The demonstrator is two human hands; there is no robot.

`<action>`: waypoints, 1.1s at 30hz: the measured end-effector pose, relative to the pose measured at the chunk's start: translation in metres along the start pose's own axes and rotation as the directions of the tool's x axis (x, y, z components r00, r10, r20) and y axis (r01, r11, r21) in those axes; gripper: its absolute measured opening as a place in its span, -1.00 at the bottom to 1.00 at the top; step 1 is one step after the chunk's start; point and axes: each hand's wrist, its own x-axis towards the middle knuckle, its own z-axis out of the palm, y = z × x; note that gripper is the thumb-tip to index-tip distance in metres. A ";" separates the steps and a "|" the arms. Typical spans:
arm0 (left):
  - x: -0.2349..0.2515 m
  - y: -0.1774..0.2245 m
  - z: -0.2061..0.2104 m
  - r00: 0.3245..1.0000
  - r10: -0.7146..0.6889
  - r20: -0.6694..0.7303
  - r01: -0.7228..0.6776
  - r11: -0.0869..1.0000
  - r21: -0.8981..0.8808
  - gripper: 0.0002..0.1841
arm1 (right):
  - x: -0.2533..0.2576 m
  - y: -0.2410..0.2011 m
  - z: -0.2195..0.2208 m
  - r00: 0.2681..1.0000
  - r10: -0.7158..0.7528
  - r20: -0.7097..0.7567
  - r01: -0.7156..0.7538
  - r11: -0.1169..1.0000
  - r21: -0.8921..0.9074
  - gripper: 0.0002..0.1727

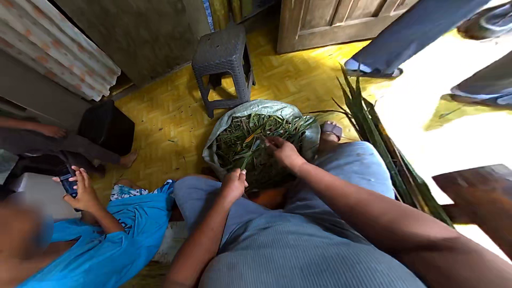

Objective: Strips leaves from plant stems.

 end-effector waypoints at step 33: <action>0.017 0.004 0.006 0.998 -0.059 -0.016 0.061 0.967 0.247 -0.52 | -0.042 -0.008 0.039 0.946 -0.223 0.234 0.315 0.798 -0.514 -0.48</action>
